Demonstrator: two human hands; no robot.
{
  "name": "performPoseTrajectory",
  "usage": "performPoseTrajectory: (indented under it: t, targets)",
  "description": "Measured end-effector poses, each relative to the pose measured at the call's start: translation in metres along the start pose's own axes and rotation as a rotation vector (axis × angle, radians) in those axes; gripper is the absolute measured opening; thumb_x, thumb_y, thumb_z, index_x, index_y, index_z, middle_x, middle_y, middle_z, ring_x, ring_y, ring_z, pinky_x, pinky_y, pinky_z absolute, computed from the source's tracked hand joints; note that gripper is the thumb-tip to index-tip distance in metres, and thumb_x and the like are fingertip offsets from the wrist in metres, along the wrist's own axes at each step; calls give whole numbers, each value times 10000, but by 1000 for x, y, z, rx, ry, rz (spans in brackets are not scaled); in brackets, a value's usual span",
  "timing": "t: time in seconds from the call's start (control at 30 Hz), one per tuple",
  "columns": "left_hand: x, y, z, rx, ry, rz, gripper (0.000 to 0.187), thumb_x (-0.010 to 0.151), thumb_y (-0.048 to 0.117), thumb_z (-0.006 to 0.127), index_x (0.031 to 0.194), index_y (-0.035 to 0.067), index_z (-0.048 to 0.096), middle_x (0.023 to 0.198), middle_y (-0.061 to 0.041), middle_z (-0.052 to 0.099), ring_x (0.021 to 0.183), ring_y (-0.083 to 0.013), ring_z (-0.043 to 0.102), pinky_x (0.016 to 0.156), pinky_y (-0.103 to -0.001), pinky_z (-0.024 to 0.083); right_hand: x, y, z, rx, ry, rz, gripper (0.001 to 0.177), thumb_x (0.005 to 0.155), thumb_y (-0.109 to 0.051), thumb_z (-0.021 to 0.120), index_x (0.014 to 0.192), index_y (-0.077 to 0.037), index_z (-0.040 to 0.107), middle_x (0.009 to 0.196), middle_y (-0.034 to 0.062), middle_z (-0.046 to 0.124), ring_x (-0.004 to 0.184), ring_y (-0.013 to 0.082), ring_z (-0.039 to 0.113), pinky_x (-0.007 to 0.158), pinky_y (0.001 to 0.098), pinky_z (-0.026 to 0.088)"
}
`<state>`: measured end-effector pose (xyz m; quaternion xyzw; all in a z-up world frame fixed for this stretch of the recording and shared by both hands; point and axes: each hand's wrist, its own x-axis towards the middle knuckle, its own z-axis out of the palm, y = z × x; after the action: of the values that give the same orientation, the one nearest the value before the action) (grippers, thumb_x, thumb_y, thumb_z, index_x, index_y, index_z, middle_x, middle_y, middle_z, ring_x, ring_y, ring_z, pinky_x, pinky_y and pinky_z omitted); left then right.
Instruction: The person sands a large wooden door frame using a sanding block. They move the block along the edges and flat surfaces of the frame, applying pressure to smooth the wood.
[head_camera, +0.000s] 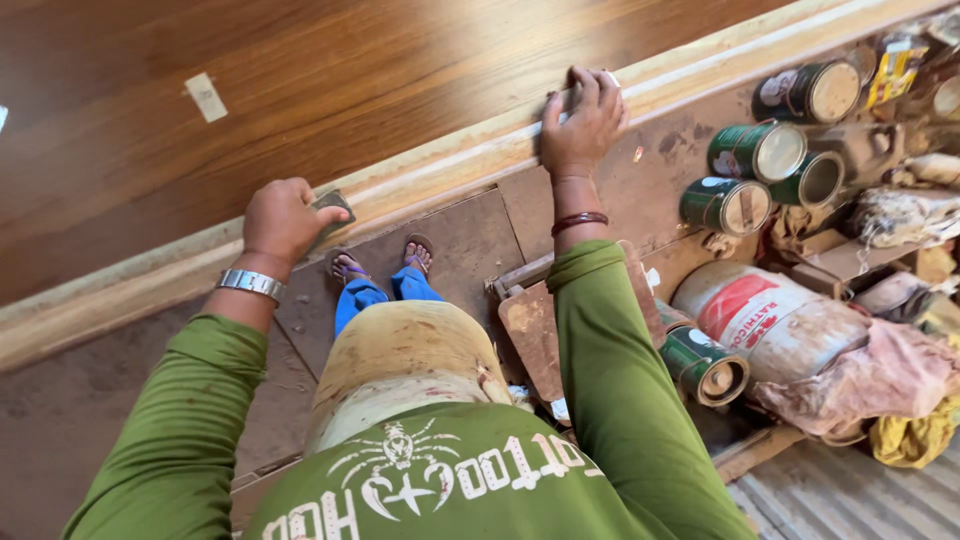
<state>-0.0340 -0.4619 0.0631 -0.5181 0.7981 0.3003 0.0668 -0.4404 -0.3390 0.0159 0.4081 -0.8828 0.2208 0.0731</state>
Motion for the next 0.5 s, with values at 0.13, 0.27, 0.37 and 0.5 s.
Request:
performPoseTrajectory:
  t: [0.13, 0.27, 0.37, 0.5]
  targets:
    - [19, 26, 18, -9, 32, 32, 596, 683, 582, 895, 775, 32, 686, 803, -203, 686, 735, -420, 661, 637, -519, 521, 5, -7, 0, 39, -12, 10, 361, 886, -283, 708, 1235, -197, 667, 1316, 33, 596, 1351, 262, 499, 1184, 510, 273]
    - [23, 44, 23, 58, -58, 68, 550, 754, 571, 875, 804, 50, 705, 852, -203, 689, 791, -415, 662, 671, -509, 520, 0, -7, -8, 21, 27, -3, 359, 879, -279, 701, 1227, -195, 678, 1326, 50, 588, 1335, 280, 487, 1170, 526, 256]
    - [1, 20, 6, 38, -13, 88, 528, 752, 542, 878, 801, 50, 693, 829, -186, 677, 767, -389, 659, 641, -515, 501, 5, -6, -10, 36, 19, -21, 352, 874, -276, 698, 1215, -191, 683, 1318, 54, 587, 1333, 284, 486, 1167, 525, 257]
    - [-13, -12, 11, 73, 71, 71, 584, 752, 565, 872, 760, 32, 633, 822, -171, 654, 768, -392, 637, 658, -510, 499, 2, -12, -3, 42, 7, -17, 336, 886, -268, 692, 1214, -196, 685, 1320, 42, 595, 1340, 268, 493, 1182, 519, 257]
